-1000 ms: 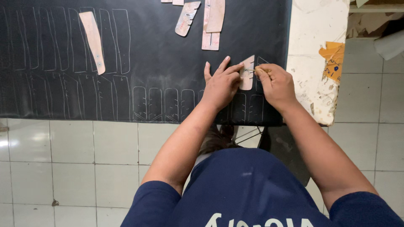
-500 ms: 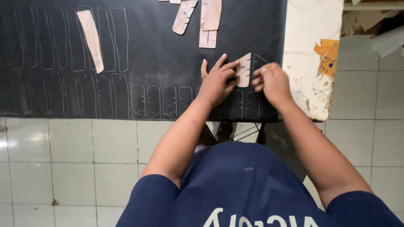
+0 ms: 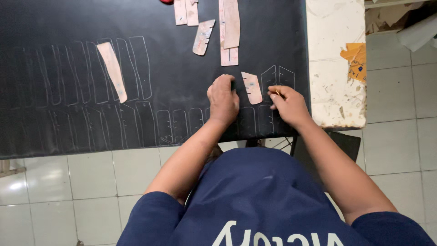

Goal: The person places a paper pattern on a large black sheet and uses a small tool to mark points along the pattern's edge. They repeat this process across multiple pattern pieces, moving the pattern and repositioning it as needed.

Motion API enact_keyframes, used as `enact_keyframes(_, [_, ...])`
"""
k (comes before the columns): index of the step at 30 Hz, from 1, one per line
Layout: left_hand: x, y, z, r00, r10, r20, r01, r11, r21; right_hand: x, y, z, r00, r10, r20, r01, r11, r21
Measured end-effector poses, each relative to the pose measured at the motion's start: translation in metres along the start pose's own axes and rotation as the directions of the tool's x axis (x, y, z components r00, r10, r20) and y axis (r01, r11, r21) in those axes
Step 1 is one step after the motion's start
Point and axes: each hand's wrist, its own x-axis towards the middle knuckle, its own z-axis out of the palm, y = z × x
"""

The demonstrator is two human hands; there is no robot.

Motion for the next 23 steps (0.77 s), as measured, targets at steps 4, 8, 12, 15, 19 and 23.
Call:
enact_keyframes(4, [-0.006, -0.007, -0.017, 0.971, 0.221, 0.090, -0.227, 0.972, 0.064, -0.009, 0.005, 0.012, 0.966, -0.257, -0.025, 0.231, 0.903, -0.363])
enact_keyframes(8, [-0.007, -0.002, -0.017, 0.947, 0.286, 0.144, -0.308, 0.938, 0.158, -0.011, 0.006, 0.016, 0.967, -0.255, 0.002, 0.232, 0.878, -0.419])
enact_keyframes(12, [-0.007, -0.002, -0.013, 0.947, 0.268, 0.179, -0.300, 0.937, 0.182, -0.013, 0.008, 0.014, 0.962, -0.271, 0.048, 0.262, 0.851, -0.454])
enact_keyframes(15, [-0.007, -0.001, -0.015, 0.952, 0.265, 0.155, -0.289, 0.944, 0.160, -0.014, 0.007, 0.015, 0.955, -0.292, 0.046, 0.279, 0.842, -0.462])
enact_keyframes(19, [-0.006, -0.001, -0.016, 0.959, 0.246, 0.142, -0.263, 0.957, 0.120, -0.016, 0.006, 0.014, 0.957, -0.289, 0.038, 0.273, 0.841, -0.468])
enact_keyframes(23, [-0.007, 0.000, -0.018, 0.959, 0.246, 0.139, -0.263, 0.957, 0.122, -0.016, 0.004, 0.015, 0.960, -0.277, 0.047, 0.263, 0.827, -0.496])
